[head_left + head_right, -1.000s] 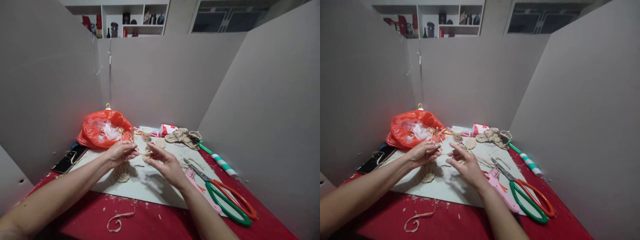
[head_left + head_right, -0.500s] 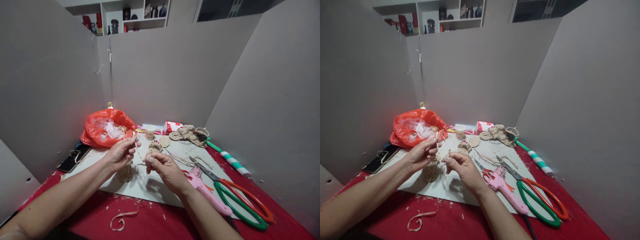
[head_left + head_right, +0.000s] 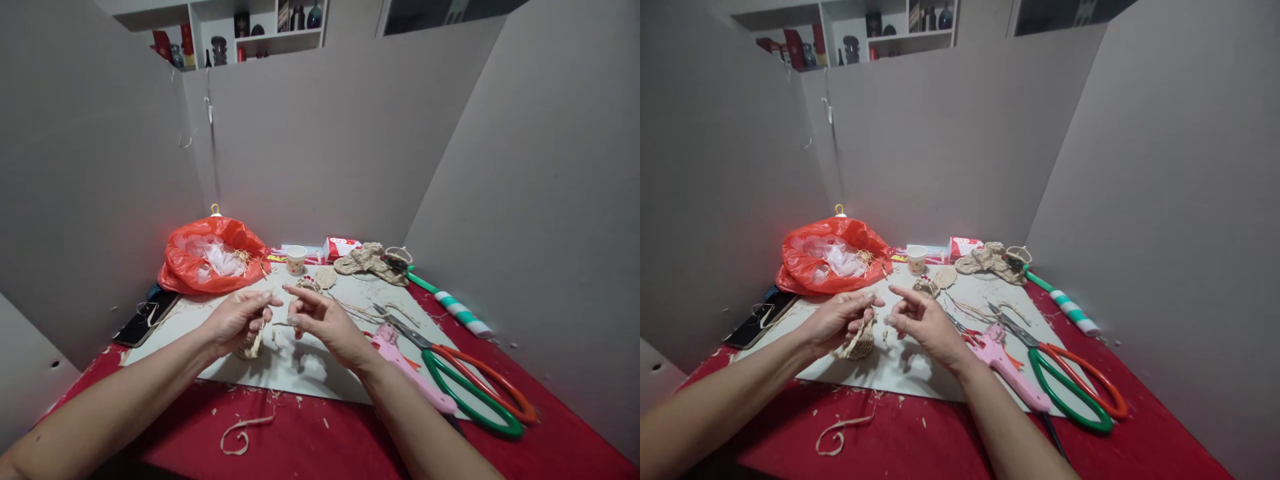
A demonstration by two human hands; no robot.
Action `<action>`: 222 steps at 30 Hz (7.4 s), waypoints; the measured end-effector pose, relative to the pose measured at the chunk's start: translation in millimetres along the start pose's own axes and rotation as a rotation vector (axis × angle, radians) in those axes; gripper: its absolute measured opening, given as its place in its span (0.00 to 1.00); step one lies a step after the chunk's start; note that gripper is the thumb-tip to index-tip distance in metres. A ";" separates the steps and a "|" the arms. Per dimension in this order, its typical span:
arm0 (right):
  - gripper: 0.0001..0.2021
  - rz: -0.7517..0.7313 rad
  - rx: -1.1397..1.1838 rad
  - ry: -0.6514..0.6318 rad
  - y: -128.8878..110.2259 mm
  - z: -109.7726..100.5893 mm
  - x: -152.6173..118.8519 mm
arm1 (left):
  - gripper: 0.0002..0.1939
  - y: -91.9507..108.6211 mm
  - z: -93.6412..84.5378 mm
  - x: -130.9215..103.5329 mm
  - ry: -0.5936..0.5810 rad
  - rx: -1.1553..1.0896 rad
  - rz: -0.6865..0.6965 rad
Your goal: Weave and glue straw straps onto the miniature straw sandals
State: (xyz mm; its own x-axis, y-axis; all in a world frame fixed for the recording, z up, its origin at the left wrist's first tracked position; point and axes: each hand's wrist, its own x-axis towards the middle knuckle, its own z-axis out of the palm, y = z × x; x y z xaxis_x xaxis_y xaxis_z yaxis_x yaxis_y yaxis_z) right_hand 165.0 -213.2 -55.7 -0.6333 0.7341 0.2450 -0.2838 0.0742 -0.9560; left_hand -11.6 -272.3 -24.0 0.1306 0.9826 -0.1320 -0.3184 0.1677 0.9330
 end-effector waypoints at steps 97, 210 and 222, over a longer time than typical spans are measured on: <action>0.06 -0.404 -1.086 -0.253 56.1 13.0 -5.3 | 0.04 -23.2 -91.5 -20.3 0.076 0.984 -0.066; 0.03 -0.152 -0.927 -0.001 67.2 18.7 5.1 | 0.09 -46.8 -88.2 -16.0 0.105 1.240 0.329; 0.04 0.034 -0.766 -0.013 58.4 15.4 5.3 | 0.12 -57.7 -88.3 -16.8 0.003 1.436 0.509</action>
State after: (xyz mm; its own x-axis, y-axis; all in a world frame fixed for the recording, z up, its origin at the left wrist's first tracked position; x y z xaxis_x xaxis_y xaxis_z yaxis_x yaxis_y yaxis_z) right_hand 133.9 -215.3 -107.8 -0.6425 0.7368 0.2106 0.3117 0.5024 -0.8065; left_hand -78.4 -291.5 -105.2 0.2899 0.9106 0.2946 0.8260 -0.3936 0.4036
